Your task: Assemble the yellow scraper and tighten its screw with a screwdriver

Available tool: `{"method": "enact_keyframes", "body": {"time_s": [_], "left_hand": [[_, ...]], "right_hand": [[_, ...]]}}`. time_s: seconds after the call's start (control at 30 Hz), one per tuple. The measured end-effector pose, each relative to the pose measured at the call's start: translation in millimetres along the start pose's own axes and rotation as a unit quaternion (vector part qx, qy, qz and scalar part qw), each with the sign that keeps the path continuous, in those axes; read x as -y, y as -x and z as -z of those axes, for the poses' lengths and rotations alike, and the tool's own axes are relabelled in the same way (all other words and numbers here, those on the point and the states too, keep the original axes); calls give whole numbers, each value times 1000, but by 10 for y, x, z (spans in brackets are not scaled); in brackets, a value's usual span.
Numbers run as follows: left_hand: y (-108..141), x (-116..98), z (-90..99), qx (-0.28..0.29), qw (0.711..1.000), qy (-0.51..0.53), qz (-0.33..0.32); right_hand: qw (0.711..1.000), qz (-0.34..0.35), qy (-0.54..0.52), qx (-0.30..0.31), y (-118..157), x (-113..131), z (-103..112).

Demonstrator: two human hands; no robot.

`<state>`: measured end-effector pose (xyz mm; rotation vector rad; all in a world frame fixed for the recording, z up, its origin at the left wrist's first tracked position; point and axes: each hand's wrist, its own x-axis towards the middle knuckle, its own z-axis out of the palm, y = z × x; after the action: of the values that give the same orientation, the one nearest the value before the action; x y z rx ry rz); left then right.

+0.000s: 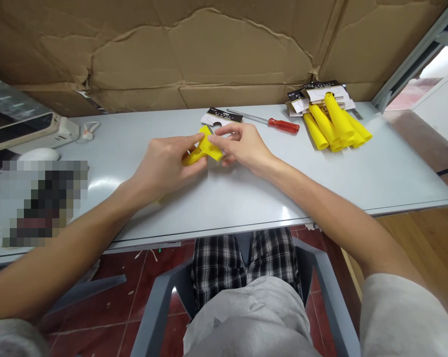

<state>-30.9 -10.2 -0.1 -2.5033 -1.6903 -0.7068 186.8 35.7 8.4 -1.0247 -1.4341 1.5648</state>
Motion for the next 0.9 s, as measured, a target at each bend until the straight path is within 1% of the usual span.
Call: {"method": "enact_keyframes", "body": {"time_s": [0.07, 0.1, 0.13, 0.17, 0.23, 0.3, 0.37, 0.4, 0.43, 0.53, 0.6, 0.67, 0.73, 0.83, 0.9], "left_hand": [[-35, -9, 37, 0, 996, 69, 49], [-55, -17, 60, 17, 989, 122, 83], [-75, -25, 84, 42, 975, 181, 119], [-94, -33, 104, 71, 956, 241, 151], [-128, -44, 128, 118, 905, 355, 201], [-155, -46, 123, 144, 847, 455, 234], [-175, -40, 97, 157, 791, 535, 253], [-183, -33, 81, 158, 767, 566, 257], [-191, -23, 65, 154, 747, 592, 260], [-212, 22, 34, 138, 699, 648, 269], [-222, 55, 29, 137, 677, 668, 278], [-226, 78, 28, 138, 666, 678, 281], [-224, 86, 22, 134, 659, 685, 280], [-215, 81, 2, 131, 649, 695, 281], [-211, 80, -11, 130, 644, 699, 282]], "right_hand": [[1000, -2, -4, -10, -22, 22, 42], [1000, -3, -5, -18, -37, 34, 71], [1000, -3, -5, -26, -55, 45, 105], [999, 0, -2, -36, -77, 51, 142], [999, 10, 12, -51, -127, 47, 219], [997, 24, 48, -61, -183, 18, 295], [989, 54, 120, -71, -239, -32, 367], [979, 80, 173, -75, -266, -63, 399], [963, 112, 234, -78, -290, -96, 428], [893, 198, 401, -58, -346, -201, 470], [860, 217, 462, -24, -365, -255, 456], [841, 219, 495, -1, -371, -275, 436], [826, 228, 515, 0, -369, -245, 459], [811, 239, 534, -1, -357, -111, 649], [808, 215, 548, 31, -343, 7, 847]]}}
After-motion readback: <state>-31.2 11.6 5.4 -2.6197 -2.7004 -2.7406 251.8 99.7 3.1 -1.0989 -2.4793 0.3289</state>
